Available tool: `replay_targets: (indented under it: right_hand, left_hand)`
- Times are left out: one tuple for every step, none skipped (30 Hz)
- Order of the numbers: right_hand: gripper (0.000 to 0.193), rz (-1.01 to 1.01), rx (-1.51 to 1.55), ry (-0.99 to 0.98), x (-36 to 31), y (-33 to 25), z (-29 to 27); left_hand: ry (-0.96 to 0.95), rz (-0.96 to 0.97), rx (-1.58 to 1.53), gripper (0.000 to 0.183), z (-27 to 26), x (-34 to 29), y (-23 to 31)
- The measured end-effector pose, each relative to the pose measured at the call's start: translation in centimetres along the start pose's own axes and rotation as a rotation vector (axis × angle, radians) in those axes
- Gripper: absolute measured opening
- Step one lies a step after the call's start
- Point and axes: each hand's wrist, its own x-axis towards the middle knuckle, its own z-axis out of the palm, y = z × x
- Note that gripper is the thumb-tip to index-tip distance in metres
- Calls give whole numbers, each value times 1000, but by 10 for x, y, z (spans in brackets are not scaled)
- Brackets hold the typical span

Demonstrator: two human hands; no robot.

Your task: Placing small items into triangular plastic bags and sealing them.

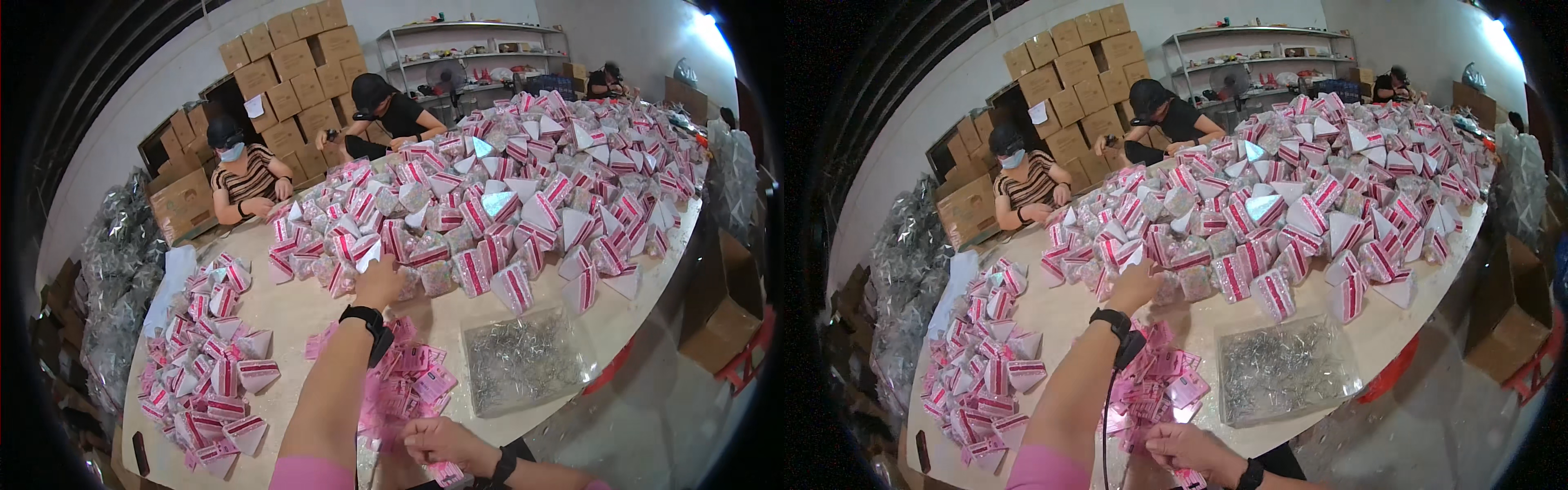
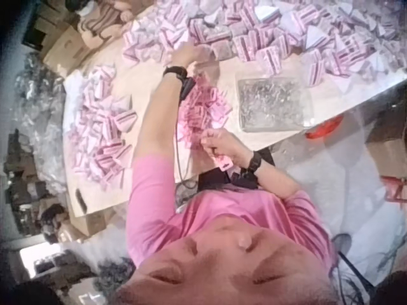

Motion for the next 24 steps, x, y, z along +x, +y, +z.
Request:
replay_targets:
  right_hand:
    - [14, 5, -4, -7, -1, -1, 0]
    - [13, 11, -9, -15, -2, -3, 0]
    - [12, 19, -9, -20, -3, -2, 0]
    - [14, 37, 17, -33, -1, 2, -3]
    - [14, 49, 21, -22, -2, 1, -4]
    - [14, 65, 27, -19, -2, 0, -3]
    - [13, 82, 32, -17, -3, 0, -1]
    - [14, 93, 58, -26, -4, -2, 0]
    - [14, 98, 82, -36, -4, -5, 1]
    - [15, 105, 106, -47, -4, -6, 2]
    - [16, 99, 92, -35, -3, -3, 1]
    - [17, 89, 73, -21, -2, 2, 1]
    - [17, 80, 52, -15, -1, 4, 1]
    - [18, 74, 31, -33, 0, 3, 3]
    - [19, 55, 22, -31, -1, -2, 0]
    - [19, 39, 10, -37, -2, -3, -1]
    - [19, 37, 6, -36, -1, -1, -2]
    - [19, 36, -1, -41, 1, 2, -3]
    - [19, 34, -9, -38, 1, 3, -3]
    - [18, 35, -39, -38, 1, 0, 0]
    - [18, 16, -46, -50, 0, 0, 3]
    - [18, -9, -51, -44, -1, 0, 2]
    - [18, -32, -55, -37, -2, 1, 2]
    - [18, -44, -63, -52, -1, 2, 1]
  left_hand:
    - [-32, -23, 9, 47, 2, 3, 6]
    - [-41, -56, -35, 49, 3, 5, 10]
    - [-37, -78, -46, 49, 5, 5, 14]
    - [-35, -101, -56, 49, 7, 5, 17]
    - [-32, -124, -66, 49, 11, 7, 20]
    - [-7, -168, -116, 49, 16, 10, 16]
    - [-13, -170, -120, 50, 20, 14, 12]
    - [-18, -173, -125, 50, 23, 18, 8]
    - [-19, -172, -128, 51, 19, 19, 8]
    - [-32, -141, -124, 52, 15, 19, 7]
    - [-98, -191, -197, 52, 10, 18, 4]
    - [-160, -236, -274, 53, 0, 16, 1]
    - [-216, -285, -347, 53, -10, 13, -5]
    - [-199, -369, -482, 46, 2, 24, -31]
    - [-230, -353, -686, 43, -10, 16, -28]
    - [-254, -343, -886, 39, -36, -3, -21]
    - [-267, -334, -1089, 36, -55, -18, -23]
    - [-231, -294, -1277, 33, -64, -28, -35]
    - [-198, -245, -1469, 31, -69, -41, -49]
    - [-161, -191, -1659, 30, -70, -55, -59]
    - [-107, -171, -1756, 32, -80, -77, -59]
    - [-73, -142, -1859, 35, -89, -102, -52]
    - [-39, -115, -1964, 38, -96, -125, -48]
    - [-32, -100, -2051, 38, -97, -146, -52]
